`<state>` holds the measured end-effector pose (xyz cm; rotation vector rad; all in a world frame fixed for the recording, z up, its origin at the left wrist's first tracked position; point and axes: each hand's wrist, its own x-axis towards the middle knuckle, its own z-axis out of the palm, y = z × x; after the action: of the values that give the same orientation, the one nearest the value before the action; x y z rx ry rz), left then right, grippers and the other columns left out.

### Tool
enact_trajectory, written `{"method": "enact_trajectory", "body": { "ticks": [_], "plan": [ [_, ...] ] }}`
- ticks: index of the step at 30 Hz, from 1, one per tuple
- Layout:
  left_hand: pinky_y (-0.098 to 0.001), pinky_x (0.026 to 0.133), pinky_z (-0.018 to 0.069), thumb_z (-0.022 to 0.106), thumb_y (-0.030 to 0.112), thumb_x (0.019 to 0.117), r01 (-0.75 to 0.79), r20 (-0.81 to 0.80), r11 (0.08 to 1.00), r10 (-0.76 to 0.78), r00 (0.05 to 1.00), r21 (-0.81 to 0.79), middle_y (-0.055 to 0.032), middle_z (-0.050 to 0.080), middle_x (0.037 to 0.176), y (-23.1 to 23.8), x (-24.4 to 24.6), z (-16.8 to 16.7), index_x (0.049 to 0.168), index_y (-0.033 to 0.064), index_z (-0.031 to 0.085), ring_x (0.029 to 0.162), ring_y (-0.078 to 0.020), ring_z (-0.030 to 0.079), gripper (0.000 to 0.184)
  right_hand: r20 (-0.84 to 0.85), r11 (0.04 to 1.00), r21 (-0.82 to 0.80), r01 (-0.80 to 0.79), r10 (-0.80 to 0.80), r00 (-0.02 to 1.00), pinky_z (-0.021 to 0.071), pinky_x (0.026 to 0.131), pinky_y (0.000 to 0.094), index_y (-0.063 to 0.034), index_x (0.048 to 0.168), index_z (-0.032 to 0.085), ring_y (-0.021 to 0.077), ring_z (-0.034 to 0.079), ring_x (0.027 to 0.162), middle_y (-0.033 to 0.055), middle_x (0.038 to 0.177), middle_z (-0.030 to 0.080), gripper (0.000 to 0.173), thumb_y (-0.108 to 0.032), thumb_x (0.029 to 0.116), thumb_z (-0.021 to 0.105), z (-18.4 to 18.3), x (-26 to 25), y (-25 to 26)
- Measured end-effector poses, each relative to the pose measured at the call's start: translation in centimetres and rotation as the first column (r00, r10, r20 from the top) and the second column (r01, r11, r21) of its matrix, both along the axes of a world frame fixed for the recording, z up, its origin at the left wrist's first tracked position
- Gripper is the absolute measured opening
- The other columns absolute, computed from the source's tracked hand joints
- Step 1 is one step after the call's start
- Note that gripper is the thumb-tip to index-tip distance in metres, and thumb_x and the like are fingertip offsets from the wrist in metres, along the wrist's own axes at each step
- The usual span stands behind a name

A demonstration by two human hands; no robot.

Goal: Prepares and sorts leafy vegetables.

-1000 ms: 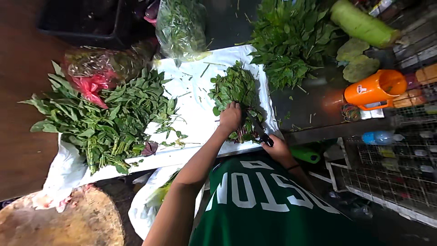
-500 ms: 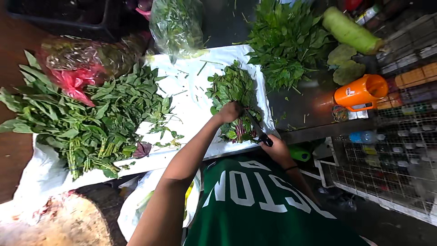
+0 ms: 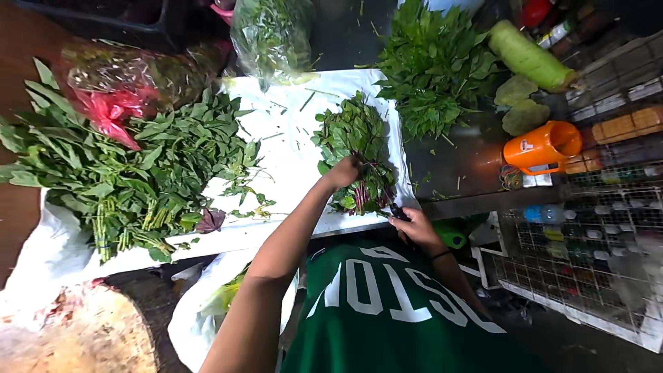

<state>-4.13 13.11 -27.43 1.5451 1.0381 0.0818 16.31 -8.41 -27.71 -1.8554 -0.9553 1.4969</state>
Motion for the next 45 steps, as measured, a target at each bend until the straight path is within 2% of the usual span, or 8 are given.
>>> {"method": "enact_trajectory", "body": {
  "ticks": [4, 14, 22, 26, 30, 33, 39, 45],
  "plan": [
    [-0.0580, 0.091, 0.0519, 0.047, 0.018, 0.1070, 0.080, -0.073, 0.983, -0.069, 0.995, 0.164, -0.0226, 0.066, 0.108, 0.2, -0.1, -1.7, 0.113, -0.0033, 0.064, 0.102, -0.0356, 0.066, 0.028, -0.238, 0.991, 0.034, 0.127, -0.115, 0.964, 0.0493, 0.042, 0.0353, -0.0032, 0.107, 0.063, 0.0179, 0.052, 0.045, 0.0072, 0.066, 0.057, 0.025, -0.026, 0.0972, 0.065, -0.6, 1.1, -2.5],
    [-0.0489, 0.090, 0.0523, 0.043, 0.021, 0.1108, -0.074, -0.020, 0.996, 0.075, 0.997, 0.051, -0.0210, 0.065, 0.109, -1.2, 0.3, 0.1, 0.124, -0.0037, 0.058, 0.100, -0.0287, 0.065, 0.032, -0.178, 0.987, -0.107, -0.119, 0.099, 0.979, 0.0488, 0.045, 0.0298, -0.0049, 0.111, 0.063, 0.0133, 0.052, 0.047, 0.0031, 0.067, 0.056, 0.027, -0.028, 0.0975, 0.068, 0.8, 1.4, 1.3],
    [-0.0505, 0.090, 0.0528, 0.042, 0.020, 0.1109, -0.168, -0.075, 0.976, 0.179, 0.981, 0.137, -0.0217, 0.065, 0.103, -1.5, -1.5, -0.5, 0.117, -0.0056, 0.060, 0.096, -0.0300, 0.065, 0.032, -0.570, 0.986, 0.085, 0.141, -0.068, 0.819, 0.0474, 0.040, 0.0290, -0.0041, 0.109, 0.057, 0.0117, 0.049, 0.042, 0.0012, 0.063, 0.052, 0.017, -0.018, 0.0996, 0.057, -0.8, 4.5, -0.3],
    [-0.0529, 0.101, 0.0492, 0.046, 0.020, 0.1092, -0.202, -0.067, 0.949, 0.224, 0.972, 0.243, -0.0251, 0.060, 0.122, -2.3, -1.9, -1.8, 0.122, -0.0054, 0.059, 0.115, -0.0347, 0.061, 0.031, -0.357, 0.997, 0.031, 0.074, -0.058, 0.932, 0.0500, 0.042, 0.0299, -0.0043, 0.107, 0.059, 0.0130, 0.051, 0.043, 0.0025, 0.064, 0.054, 0.017, -0.019, 0.0988, 0.063, -1.3, 7.0, 0.5],
    [-0.0692, 0.096, 0.0462, 0.060, 0.018, 0.0991, -0.138, -0.206, 0.889, 0.248, 0.947, 0.438, -0.0160, 0.060, 0.135, -2.9, -0.5, -2.8, 0.126, 0.0122, 0.067, 0.126, -0.0382, 0.056, 0.028, -0.203, 1.000, -0.006, 0.007, -0.008, 0.979, 0.0510, 0.043, 0.0309, -0.0055, 0.109, 0.062, 0.0140, 0.052, 0.044, 0.0037, 0.064, 0.055, 0.025, -0.027, 0.0981, 0.068, -2.3, 8.2, 1.8],
    [-0.0666, 0.094, 0.0460, 0.060, 0.024, 0.0998, -0.062, -0.339, 0.834, 0.289, 0.895, 0.548, -0.0102, 0.061, 0.135, -3.4, 1.0, -2.1, 0.120, 0.0184, 0.073, 0.126, -0.0374, 0.055, 0.024, -0.217, 1.000, 0.014, -0.016, 0.019, 0.976, 0.0507, 0.043, 0.0309, -0.0059, 0.108, 0.061, 0.0142, 0.052, 0.043, 0.0037, 0.063, 0.054, 0.025, -0.028, 0.0988, 0.067, -2.4, 8.8, 2.8],
    [-0.0651, 0.089, 0.0475, 0.059, 0.028, 0.0998, 0.114, -0.519, 0.823, 0.238, 0.821, 0.557, -0.0111, 0.065, 0.127, -2.9, 2.8, -1.1, 0.115, 0.0127, 0.072, 0.123, -0.0374, 0.057, 0.025, -0.225, 0.998, 0.053, -0.044, 0.055, 0.973, 0.0513, 0.043, 0.0306, -0.0050, 0.109, 0.062, 0.0143, 0.052, 0.044, 0.0048, 0.064, 0.055, 0.025, -0.027, 0.0986, 0.069, -2.1, 10.6, 3.7],
    [-0.0656, 0.092, 0.0473, 0.057, 0.033, 0.1001, 0.186, -0.620, 0.824, 0.234, 0.749, 0.535, -0.0183, 0.062, 0.131, -2.8, 3.6, -1.5, 0.123, 0.0037, 0.065, 0.127, -0.0399, 0.056, 0.038, -0.216, 0.995, 0.096, -0.020, 0.040, 0.976, 0.0518, 0.043, 0.0317, -0.0035, 0.109, 0.061, 0.0151, 0.053, 0.044, 0.0053, 0.065, 0.056, 0.026, -0.025, 0.0978, 0.069, -2.9, 13.2, 3.4]
  ]
}}
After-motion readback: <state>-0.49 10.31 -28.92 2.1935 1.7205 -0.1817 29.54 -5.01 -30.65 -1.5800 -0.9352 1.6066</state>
